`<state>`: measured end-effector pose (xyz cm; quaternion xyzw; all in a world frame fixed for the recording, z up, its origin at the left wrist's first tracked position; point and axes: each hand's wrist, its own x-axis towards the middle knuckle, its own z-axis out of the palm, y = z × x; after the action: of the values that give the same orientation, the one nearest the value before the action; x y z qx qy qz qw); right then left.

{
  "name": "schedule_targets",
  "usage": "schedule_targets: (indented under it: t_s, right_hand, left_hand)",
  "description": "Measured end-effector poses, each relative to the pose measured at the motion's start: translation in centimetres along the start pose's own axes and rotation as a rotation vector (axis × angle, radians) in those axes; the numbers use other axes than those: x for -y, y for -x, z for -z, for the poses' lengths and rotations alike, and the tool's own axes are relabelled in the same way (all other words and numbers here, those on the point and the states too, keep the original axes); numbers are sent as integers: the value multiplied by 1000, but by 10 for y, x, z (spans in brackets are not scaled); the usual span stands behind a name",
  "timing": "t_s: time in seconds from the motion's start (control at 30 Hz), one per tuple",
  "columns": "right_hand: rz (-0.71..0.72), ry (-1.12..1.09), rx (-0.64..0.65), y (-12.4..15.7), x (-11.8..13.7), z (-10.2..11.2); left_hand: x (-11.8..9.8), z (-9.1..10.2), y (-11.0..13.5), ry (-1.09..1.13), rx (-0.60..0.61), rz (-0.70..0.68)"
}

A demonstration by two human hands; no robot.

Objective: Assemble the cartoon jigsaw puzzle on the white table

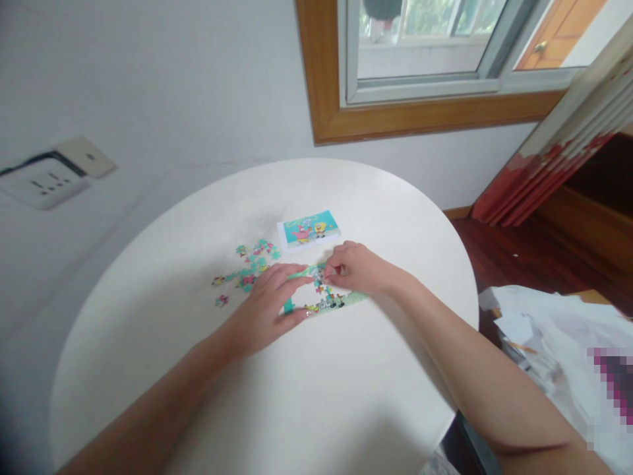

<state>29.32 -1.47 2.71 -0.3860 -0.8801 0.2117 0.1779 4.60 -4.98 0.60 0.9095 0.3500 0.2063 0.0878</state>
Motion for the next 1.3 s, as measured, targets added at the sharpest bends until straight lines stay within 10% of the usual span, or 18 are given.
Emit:
schedule_targets:
  t_s: [0.4,0.67,1.3]
  right_hand:
    - [-124,57,-98,-3,-2,1]
    - [-145,42,-123,-1,-6,1]
    - [-135,41,-117,-2,-6,0]
  left_hand:
    - [79,86,24,-254,-263,577]
    - [104,73,38,-272,103,590]
    - [103,55,35,-356,154,602]
